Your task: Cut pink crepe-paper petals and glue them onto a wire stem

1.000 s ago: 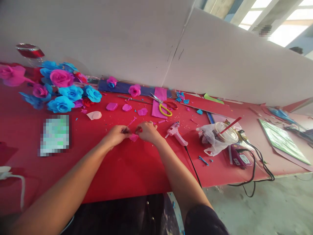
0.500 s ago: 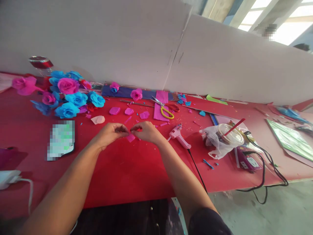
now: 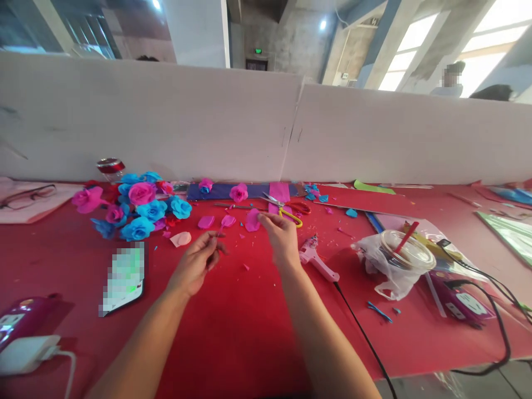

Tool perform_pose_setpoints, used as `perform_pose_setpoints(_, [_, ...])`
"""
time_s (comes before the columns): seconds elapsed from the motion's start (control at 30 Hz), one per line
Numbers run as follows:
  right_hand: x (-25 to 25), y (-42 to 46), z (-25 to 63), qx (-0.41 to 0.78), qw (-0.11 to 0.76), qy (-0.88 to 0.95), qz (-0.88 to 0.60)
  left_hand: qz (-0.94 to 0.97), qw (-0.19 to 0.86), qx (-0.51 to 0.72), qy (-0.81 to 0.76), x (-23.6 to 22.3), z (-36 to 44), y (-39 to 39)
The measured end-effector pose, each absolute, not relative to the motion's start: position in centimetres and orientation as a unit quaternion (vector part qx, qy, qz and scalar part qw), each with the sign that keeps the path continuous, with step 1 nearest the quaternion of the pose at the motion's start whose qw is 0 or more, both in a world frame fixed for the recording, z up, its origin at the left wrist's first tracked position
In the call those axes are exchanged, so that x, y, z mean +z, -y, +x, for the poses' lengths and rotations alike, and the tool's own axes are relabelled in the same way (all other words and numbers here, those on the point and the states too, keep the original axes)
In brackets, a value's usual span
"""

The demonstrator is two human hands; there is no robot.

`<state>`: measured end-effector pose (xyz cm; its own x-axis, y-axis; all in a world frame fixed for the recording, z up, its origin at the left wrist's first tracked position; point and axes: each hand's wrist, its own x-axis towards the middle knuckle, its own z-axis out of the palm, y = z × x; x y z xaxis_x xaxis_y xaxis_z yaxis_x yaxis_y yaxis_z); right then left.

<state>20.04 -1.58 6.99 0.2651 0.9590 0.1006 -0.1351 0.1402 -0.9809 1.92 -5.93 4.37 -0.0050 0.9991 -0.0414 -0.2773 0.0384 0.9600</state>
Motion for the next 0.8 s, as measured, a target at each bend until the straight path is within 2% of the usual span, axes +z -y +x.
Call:
perform_pose_setpoints(0.13, [6.3, 3.1, 18.9, 0.563, 0.622, 0.333, -0.431, 0.365, 0.59, 0.57, -0.44, 5.8, 2.4, 6.4])
perform_pose_setpoints(0.23, [6.3, 3.8, 18.4, 0.613, 0.62, 0.298, -0.389, 0.359, 0.59, 0.568, -0.447, 7.1, 3.2, 6.5])
perform_pose_setpoints(0.37, [6.7, 4.0, 18.6, 0.641, 0.624, 0.263, -0.361, 0.409, 0.585, 0.541, -0.446, 8.4, 4.7, 5.9])
perform_pose_setpoints(0.53, [6.9, 3.9, 19.2, 0.684, 0.621, 0.202, -0.325, 0.441, 0.568, 0.539, -0.439, 7.8, 6.2, 4.9])
perform_pose_setpoints(0.8, [7.1, 4.0, 19.3, 0.677, 0.633, 0.194, -0.323, 0.432, 0.556, 0.557, -0.44, 6.9, 6.7, 4.6])
